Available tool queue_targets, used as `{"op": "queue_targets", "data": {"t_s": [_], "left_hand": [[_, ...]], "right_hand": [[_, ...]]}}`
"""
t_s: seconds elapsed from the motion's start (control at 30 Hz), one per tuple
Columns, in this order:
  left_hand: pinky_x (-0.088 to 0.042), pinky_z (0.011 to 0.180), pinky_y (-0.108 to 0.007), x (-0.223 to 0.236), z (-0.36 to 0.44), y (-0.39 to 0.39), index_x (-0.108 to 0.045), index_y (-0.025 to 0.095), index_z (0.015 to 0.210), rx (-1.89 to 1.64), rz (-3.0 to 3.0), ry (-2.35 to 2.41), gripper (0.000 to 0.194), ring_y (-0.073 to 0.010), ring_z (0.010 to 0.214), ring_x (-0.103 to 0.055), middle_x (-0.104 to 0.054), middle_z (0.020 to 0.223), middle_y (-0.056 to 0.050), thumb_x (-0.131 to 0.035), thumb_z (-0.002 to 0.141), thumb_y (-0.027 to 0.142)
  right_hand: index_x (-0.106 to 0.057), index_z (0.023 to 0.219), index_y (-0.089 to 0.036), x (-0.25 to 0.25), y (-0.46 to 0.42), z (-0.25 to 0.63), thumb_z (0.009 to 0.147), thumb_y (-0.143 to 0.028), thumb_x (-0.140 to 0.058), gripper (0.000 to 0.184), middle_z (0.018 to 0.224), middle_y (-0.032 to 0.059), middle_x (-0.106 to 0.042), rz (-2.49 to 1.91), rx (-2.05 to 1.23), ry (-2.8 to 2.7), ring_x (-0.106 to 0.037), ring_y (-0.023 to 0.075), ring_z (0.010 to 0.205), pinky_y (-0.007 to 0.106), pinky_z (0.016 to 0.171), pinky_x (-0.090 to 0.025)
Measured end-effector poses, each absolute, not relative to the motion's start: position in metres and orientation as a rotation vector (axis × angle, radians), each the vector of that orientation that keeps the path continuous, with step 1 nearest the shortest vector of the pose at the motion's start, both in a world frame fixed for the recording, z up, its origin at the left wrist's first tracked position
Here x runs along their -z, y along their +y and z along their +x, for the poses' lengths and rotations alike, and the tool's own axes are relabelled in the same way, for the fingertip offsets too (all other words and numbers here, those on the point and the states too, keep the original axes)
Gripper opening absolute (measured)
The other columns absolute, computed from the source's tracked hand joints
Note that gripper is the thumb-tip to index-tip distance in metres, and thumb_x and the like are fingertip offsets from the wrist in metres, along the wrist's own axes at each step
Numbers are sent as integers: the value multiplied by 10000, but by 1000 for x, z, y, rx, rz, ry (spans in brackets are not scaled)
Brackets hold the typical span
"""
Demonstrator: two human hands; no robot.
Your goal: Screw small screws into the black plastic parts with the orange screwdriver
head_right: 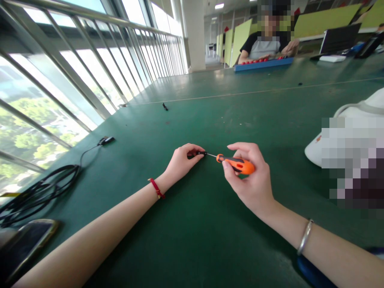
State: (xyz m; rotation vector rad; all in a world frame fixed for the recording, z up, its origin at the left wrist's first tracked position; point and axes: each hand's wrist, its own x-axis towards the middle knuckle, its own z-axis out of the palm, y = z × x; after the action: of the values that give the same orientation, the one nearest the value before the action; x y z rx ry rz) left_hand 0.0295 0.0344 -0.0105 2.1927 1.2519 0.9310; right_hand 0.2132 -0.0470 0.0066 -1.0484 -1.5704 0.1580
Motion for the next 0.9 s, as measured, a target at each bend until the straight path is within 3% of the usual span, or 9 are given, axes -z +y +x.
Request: {"op": "queue_targets", "data": {"t_s": [0.1,0.17,0.27,0.37,0.53,0.6,0.77,0.9], "left_hand": [[-462,674,-252,10,29,34,-685,181,905,-923,2196,1259,153,-129,747,-572,-660,858,-26,-576,800,203],[-461,677,-252,10,29,34,-684,181,910,-922,2194,1253,155,-127,748,-573,-660,863,-25,-577,800,203],[-459,675,-247,11,30,34,-683,181,910,-934,2187,1244,153,-122,745,-569,-657,862,-22,-577,802,207],[-456,671,-245,11,30,35,-684,181,907,-938,2185,1241,152,-120,742,-565,-655,855,-19,-577,803,211],[-459,673,-248,11,30,34,-684,179,903,-929,2191,1253,151,-124,742,-566,-655,856,-23,-576,799,201],[-460,675,-250,10,30,34,-684,179,901,-923,2190,1258,150,-126,743,-568,-656,856,-25,-577,798,199],[-461,679,-249,10,29,33,-683,182,904,-930,2186,1244,151,-126,750,-571,-656,863,-23,-572,803,202],[-462,676,-251,10,29,34,-684,185,904,-926,2191,1253,152,-129,748,-571,-656,851,-23,-573,802,202]], "right_hand": [[-520,1051,-247,-3,-43,215,724,-205,-633,349,831,25,-534,-991,-161,-1542,-561,175,759,345,670,-499],[-488,1101,-253,-4,-43,216,730,-216,-629,399,778,8,-518,-994,-242,-1560,-539,155,679,319,598,-487],[-530,1011,-249,-7,-47,215,769,-250,-605,253,679,-12,-521,-1080,-293,-1612,-516,130,566,281,498,-437],[-566,877,-236,-10,-49,213,791,-265,-591,94,662,2,-553,-1132,-250,-1633,-561,144,607,273,496,-434],[-555,967,-240,-5,-45,214,743,-197,-624,239,845,29,-564,-1019,-128,-1558,-578,162,743,313,634,-501],[-528,1036,-245,-5,-44,215,735,-188,-626,321,800,14,-554,-1008,-172,-1562,-569,157,705,321,636,-503],[-559,906,-238,-10,-49,213,776,-237,-605,138,570,-26,-531,-1108,-246,-1643,-552,144,557,284,513,-446],[-564,924,-245,-9,-49,213,762,-220,-616,172,725,3,-579,-1077,-178,-1619,-564,139,605,291,557,-474]]}}
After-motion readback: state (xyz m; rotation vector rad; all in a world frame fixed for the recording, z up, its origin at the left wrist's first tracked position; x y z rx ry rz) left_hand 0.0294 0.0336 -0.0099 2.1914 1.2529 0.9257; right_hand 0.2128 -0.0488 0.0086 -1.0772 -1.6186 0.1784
